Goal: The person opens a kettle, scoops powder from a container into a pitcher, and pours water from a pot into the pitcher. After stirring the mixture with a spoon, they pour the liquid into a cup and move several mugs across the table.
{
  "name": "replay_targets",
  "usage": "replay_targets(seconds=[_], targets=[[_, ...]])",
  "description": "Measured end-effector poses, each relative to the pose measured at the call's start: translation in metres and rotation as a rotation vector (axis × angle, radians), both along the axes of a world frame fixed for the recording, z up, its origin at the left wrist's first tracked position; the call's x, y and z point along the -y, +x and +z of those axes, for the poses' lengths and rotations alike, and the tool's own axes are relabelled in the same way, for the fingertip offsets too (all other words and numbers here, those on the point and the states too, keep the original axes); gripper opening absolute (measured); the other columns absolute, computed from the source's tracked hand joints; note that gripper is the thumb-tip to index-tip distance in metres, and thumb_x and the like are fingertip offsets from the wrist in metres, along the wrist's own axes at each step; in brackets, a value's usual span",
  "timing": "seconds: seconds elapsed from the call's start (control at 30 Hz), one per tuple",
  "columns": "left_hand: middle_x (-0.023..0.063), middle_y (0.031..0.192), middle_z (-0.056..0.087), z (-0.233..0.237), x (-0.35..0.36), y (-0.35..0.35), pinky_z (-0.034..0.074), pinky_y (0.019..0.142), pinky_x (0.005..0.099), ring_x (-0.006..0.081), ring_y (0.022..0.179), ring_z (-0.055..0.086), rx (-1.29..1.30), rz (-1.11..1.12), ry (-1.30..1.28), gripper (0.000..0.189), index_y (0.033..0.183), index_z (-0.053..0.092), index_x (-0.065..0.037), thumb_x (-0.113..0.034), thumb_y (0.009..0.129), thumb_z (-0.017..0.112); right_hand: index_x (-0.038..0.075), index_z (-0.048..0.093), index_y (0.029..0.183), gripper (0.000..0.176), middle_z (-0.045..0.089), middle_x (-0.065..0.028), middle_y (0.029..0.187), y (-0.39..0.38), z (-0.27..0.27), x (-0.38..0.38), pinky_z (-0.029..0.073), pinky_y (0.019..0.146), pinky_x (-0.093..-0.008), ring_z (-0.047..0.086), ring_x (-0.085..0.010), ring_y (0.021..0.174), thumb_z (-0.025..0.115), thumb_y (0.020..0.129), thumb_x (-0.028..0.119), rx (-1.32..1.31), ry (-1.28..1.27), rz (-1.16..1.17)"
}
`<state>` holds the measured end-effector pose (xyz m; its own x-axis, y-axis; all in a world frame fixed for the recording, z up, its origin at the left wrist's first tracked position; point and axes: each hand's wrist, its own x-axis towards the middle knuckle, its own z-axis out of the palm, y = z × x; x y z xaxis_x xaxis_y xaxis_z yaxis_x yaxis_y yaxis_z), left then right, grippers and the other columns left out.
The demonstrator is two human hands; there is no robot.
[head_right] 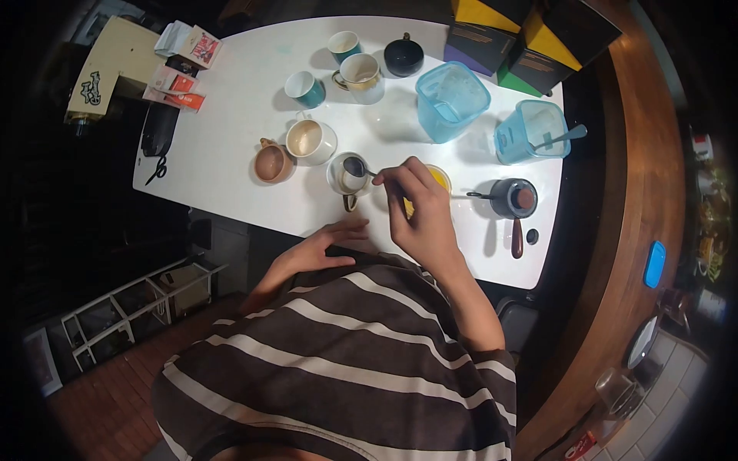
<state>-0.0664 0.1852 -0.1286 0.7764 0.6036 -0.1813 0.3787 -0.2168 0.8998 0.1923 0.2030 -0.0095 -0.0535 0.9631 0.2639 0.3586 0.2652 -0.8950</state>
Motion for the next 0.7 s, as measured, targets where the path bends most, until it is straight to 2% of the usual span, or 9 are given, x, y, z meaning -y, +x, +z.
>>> replay_targets(seconds=[0.13,0.17,0.2,0.33,0.37,0.4,0.47,0.5,0.7], targets=[[0.0106,0.121,0.067,0.000,-0.003,-0.033,0.043,0.104,0.0377,0.0247,0.118,0.060,0.054,0.068,-0.259,0.028,0.115,0.070,-0.005,-0.019,0.091,0.072,0.000,0.065,0.098,0.023,0.059,-0.0169,0.090,-0.018,-0.010,-0.016,0.049,0.069,-0.0408,0.062,-0.0360,0.077,0.056,0.081,-0.012,0.108,-0.049,0.080],[0.0043,0.097,0.068,0.000,-0.002,-0.042,0.047,0.086,0.0304,0.0152,0.094,0.063,0.086,0.123,-0.154,0.014,0.102,0.070,-0.004,-0.015,0.094,0.069,0.000,0.064,0.098,0.023,0.060,-0.0174,0.091,-0.021,-0.014,-0.019,0.050,0.070,-0.0426,0.063,-0.0375,0.079,0.056,0.079,-0.011,0.118,-0.079,0.092],[0.0043,0.097,0.068,-0.005,-0.001,-0.053,0.047,0.086,0.0304,0.0152,0.094,0.063,0.087,0.133,-0.152,0.014,0.102,0.070,-0.004,-0.015,0.094,0.069,0.000,0.064,0.098,0.023,0.060,-0.0174,0.091,-0.024,-0.018,-0.022,0.050,0.070,-0.0426,0.063,-0.0375,0.079,0.056,0.079,-0.011,0.118,-0.076,0.102],[0.0017,0.081,0.059,-0.025,-0.006,-0.076,0.049,0.065,0.0258,0.0058,0.072,0.054,0.048,0.902,0.171,0.013,0.092,0.063,-0.003,-0.009,0.089,0.075,0.000,0.063,0.098,0.023,0.060,-0.0180,0.091,-0.035,-0.034,-0.029,0.051,0.069,-0.0441,0.063,-0.0389,0.078,0.058,0.077,-0.009,0.133,-0.076,0.098],[0.0059,0.094,0.060,-0.027,-0.010,-0.083,0.051,0.075,0.0300,0.0117,0.085,0.059,-0.025,1.005,0.152,0.036,0.110,0.059,-0.003,-0.011,0.083,0.081,0.000,0.062,0.098,0.023,0.061,-0.0183,0.091,-0.038,-0.037,-0.030,0.051,0.069,-0.0447,0.063,-0.0394,0.078,0.059,0.077,-0.008,0.135,-0.091,0.089],[0.0059,0.094,0.060,-0.027,-0.015,-0.081,0.051,0.075,0.0300,0.0117,0.085,0.059,-0.022,1.006,0.147,0.036,0.110,0.059,-0.003,-0.011,0.083,0.081,0.000,0.062,0.098,0.023,0.061,-0.0183,0.091,-0.040,-0.040,-0.030,0.051,0.069,-0.0447,0.063,-0.0394,0.078,0.059,0.077,-0.008,0.139,-0.094,0.091],[0.0113,0.115,0.056,-0.027,-0.033,-0.077,0.050,0.087,0.0353,0.0193,0.105,0.058,-0.040,1.146,0.482,0.066,0.128,0.047,-0.002,-0.016,0.077,0.087,0.000,0.062,0.097,0.023,0.061,-0.0191,0.090,-0.044,-0.046,-0.035,0.052,0.068,-0.0453,0.063,-0.0404,0.077,0.059,0.076,-0.007,0.180,-0.116,0.097],[0.0157,0.132,0.047,-0.030,-0.039,-0.081,0.046,0.095,0.0395,0.0270,0.120,0.052,-0.041,1.137,0.393,0.087,0.137,0.037,-0.001,-0.021,0.072,0.091,0.000,0.062,0.097,0.023,0.061,-0.0191,0.090,-0.045,-0.046,-0.036,0.052,0.068,-0.0453,0.063,-0.0404,0.077,0.059,0.076,-0.007,0.183,-0.117,0.092],[0.0190,0.136,0.048,-0.032,-0.062,-0.081,0.050,0.093,0.0408,0.0305,0.119,0.055,-0.066,1.110,0.395,0.097,0.144,0.033,0.000,-0.024,0.071,0.092,-0.001,0.062,0.097,0.020,0.063,-0.0201,0.088,-0.058,-0.046,-0.041,0.052,0.069,-0.0448,0.064,-0.0407,0.077,0.059,0.078,-0.006,0.214,-0.170,0.059]])
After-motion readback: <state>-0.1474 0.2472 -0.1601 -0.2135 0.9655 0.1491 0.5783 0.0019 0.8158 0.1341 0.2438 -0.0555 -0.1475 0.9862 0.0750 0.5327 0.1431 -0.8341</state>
